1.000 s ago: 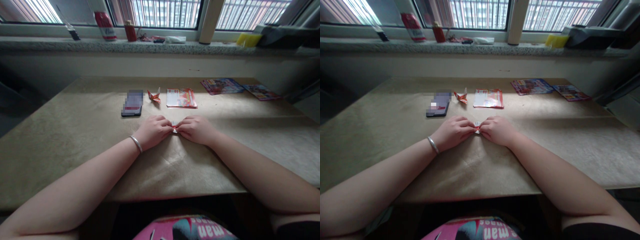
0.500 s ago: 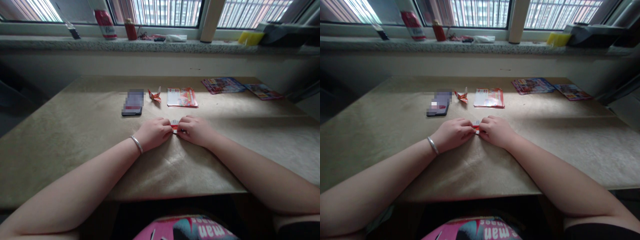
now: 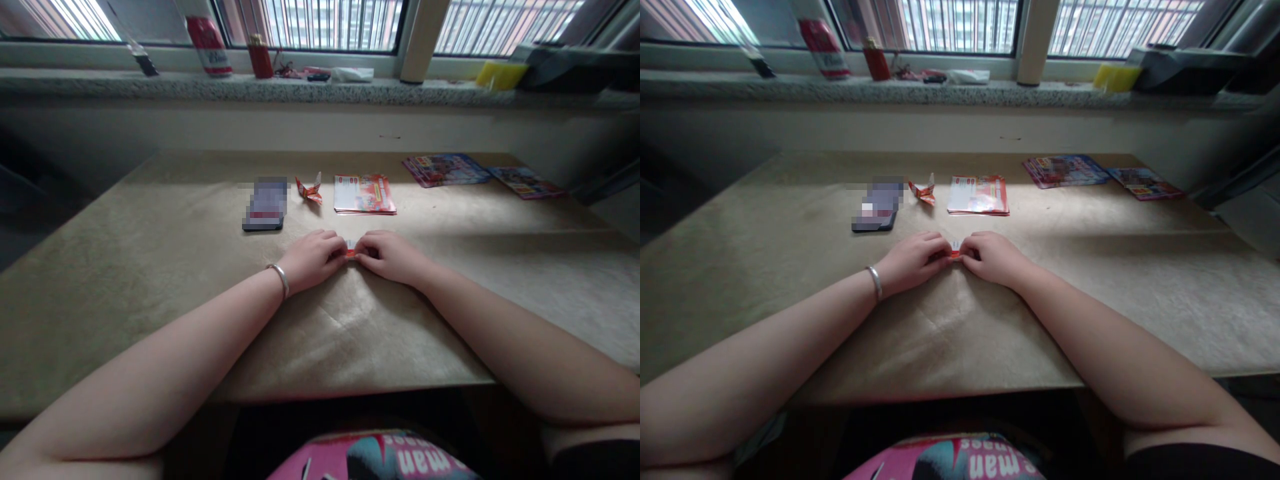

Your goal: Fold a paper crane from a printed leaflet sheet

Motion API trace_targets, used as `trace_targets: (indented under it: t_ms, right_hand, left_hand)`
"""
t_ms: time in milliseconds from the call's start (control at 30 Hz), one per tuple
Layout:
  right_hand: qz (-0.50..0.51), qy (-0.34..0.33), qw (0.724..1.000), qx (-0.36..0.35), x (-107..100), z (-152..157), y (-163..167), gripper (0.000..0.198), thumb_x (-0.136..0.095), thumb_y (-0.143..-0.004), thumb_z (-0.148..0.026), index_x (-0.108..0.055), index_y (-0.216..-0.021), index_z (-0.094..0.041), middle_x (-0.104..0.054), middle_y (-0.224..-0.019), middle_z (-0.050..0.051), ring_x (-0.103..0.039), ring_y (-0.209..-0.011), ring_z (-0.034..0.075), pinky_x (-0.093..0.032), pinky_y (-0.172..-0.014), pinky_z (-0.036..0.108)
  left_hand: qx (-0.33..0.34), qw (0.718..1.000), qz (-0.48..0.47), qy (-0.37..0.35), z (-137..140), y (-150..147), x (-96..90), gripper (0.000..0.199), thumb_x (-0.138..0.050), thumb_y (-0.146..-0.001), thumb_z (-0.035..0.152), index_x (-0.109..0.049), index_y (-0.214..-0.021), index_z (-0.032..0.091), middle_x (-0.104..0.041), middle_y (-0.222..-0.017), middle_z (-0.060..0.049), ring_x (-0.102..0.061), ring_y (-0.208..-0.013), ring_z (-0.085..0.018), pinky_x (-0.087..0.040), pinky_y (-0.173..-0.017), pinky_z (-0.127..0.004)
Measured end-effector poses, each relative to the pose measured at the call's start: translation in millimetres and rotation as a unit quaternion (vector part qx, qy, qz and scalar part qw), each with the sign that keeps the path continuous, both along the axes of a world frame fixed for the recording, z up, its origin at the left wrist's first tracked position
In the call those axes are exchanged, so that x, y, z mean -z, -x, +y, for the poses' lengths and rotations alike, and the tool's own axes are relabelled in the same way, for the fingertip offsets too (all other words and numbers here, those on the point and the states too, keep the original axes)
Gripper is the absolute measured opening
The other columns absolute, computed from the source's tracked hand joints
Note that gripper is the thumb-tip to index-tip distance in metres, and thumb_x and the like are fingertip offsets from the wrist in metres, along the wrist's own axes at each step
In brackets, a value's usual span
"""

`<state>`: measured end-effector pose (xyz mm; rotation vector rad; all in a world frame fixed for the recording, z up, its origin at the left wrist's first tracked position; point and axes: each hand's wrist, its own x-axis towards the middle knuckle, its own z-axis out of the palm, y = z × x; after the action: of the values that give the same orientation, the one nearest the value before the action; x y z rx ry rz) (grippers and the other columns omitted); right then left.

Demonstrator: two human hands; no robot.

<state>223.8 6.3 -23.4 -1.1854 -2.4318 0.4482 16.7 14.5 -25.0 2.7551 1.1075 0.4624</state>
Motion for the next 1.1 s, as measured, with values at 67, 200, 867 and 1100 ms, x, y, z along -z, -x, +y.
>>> trace_targets:
  t_ms: [67, 200, 867, 1100]
  right_hand:
    - [0.005, 0.01, 1.0, 0.006, -0.2, 0.9, 0.9, 0.013, -0.057, -0.084, -0.021, -0.064, -0.074, -0.017, -0.06, -0.071, 0.002, -0.052, -0.068, 0.013, -0.036, -0.064, 0.025]
    - [0.002, 0.013, 1.0, 0.016, -0.2, 1.1, 1.9, 0.014, -0.057, -0.084, -0.023, -0.063, -0.072, -0.017, -0.06, -0.07, 0.001, -0.051, -0.066, 0.013, -0.035, -0.062, 0.025]
    - [-0.044, -0.026, 0.997, 0.058, 7.6, 10.0, 1.4, 0.021, -0.061, -0.085, -0.033, -0.065, -0.07, -0.019, -0.066, -0.068, 0.001, -0.053, -0.061, 0.013, -0.032, -0.061, 0.027]
    - [-0.062, -0.026, 0.995, 0.072, 3.8, 7.7, 3.7, 0.022, -0.062, -0.085, -0.035, -0.065, -0.069, -0.019, -0.067, -0.068, 0.001, -0.054, -0.062, 0.013, -0.031, -0.064, 0.028]
  left_hand:
    - [-0.016, 1.0, -0.007, 0.01, 0.4, -0.8, 0.0, 0.02, -0.054, -0.091, 0.033, -0.065, -0.085, 0.017, -0.065, -0.086, -0.005, -0.058, -0.08, -0.018, -0.043, -0.069, -0.029]
    - [-0.034, 0.999, -0.01, 0.032, 0.3, -2.2, -1.2, 0.022, -0.054, -0.091, 0.034, -0.066, -0.083, 0.018, -0.065, -0.084, -0.005, -0.058, -0.079, -0.018, -0.043, -0.069, -0.029]
    - [-0.057, 0.998, 0.038, 0.002, 0.8, -8.4, -0.4, 0.021, -0.054, -0.089, 0.03, -0.064, -0.077, 0.017, -0.064, -0.079, -0.005, -0.058, -0.074, -0.018, -0.043, -0.067, -0.03]
    - [-0.058, 0.996, 0.066, -0.028, -1.1, -9.8, 1.9, 0.022, -0.05, -0.091, 0.03, -0.063, -0.08, 0.016, -0.064, -0.083, -0.007, -0.06, -0.083, -0.022, -0.047, -0.076, -0.034]
